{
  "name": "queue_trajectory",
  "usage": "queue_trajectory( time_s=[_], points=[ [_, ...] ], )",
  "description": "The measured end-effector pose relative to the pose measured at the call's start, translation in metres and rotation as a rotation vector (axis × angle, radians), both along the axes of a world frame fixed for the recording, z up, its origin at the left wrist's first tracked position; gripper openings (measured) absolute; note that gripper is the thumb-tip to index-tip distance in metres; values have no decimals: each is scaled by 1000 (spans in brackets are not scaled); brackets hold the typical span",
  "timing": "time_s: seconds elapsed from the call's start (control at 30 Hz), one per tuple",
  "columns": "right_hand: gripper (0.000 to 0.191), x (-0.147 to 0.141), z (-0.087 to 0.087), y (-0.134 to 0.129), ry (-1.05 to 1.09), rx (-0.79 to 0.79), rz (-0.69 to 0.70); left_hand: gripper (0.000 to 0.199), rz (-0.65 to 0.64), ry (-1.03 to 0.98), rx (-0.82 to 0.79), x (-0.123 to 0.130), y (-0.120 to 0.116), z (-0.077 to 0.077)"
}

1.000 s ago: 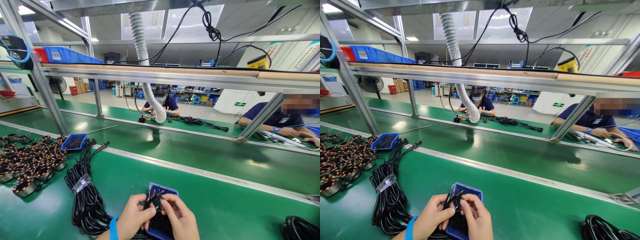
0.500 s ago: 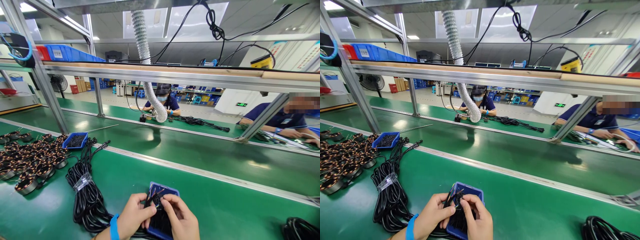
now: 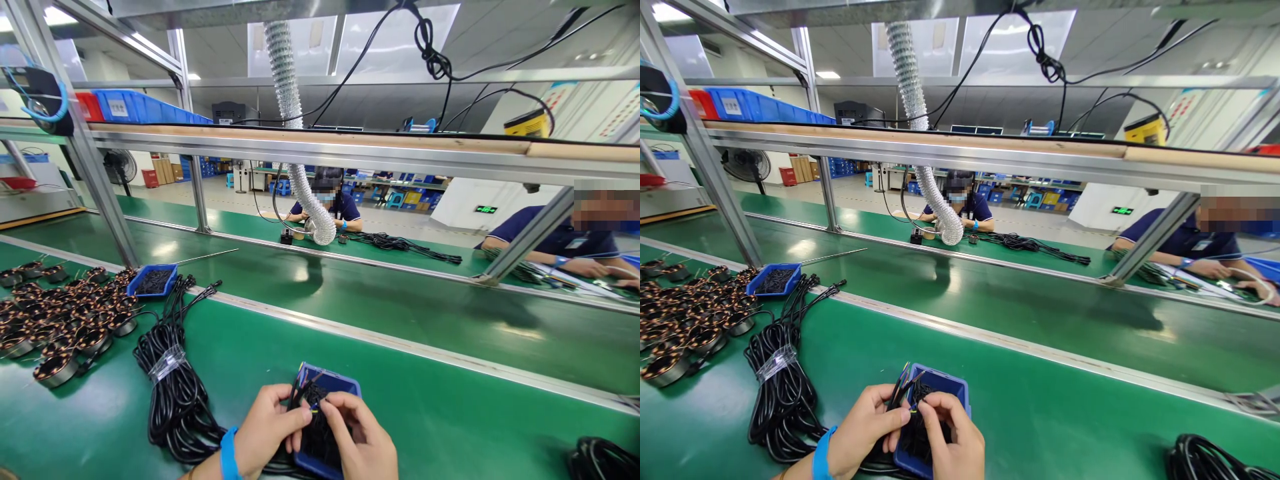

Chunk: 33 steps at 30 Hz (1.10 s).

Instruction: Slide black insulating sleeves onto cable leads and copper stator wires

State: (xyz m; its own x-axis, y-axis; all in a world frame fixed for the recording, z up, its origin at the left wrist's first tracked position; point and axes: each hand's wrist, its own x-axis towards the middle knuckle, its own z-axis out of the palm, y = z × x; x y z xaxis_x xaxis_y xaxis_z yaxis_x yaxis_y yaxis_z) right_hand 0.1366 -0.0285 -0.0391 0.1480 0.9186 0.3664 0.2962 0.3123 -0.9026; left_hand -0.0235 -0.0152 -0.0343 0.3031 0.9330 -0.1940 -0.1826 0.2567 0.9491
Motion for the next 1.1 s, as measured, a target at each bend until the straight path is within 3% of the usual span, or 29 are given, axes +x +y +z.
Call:
queue_trajectory(
  time_s=[0.17, 0.3, 0.4, 0.5, 1.1],
  points=[
    [27, -13, -3, -3, 102, -2, -65, 51, -17, -45, 4, -1, -1, 3],
    [24, -3, 1, -1, -117, 64, 57, 53, 19, -36, -21, -2, 0, 4],
    [16, 14, 6, 5, -288, 247, 94, 54, 11, -17, -22, -2, 0, 5],
    [24, 24, 8, 10, -413, 393, 177, 55, 7, -8, -24, -3, -1, 5],
    [27, 27, 6, 10, -679, 479, 223, 55, -63, 19, -21, -1, -1, 4]
  ],
)
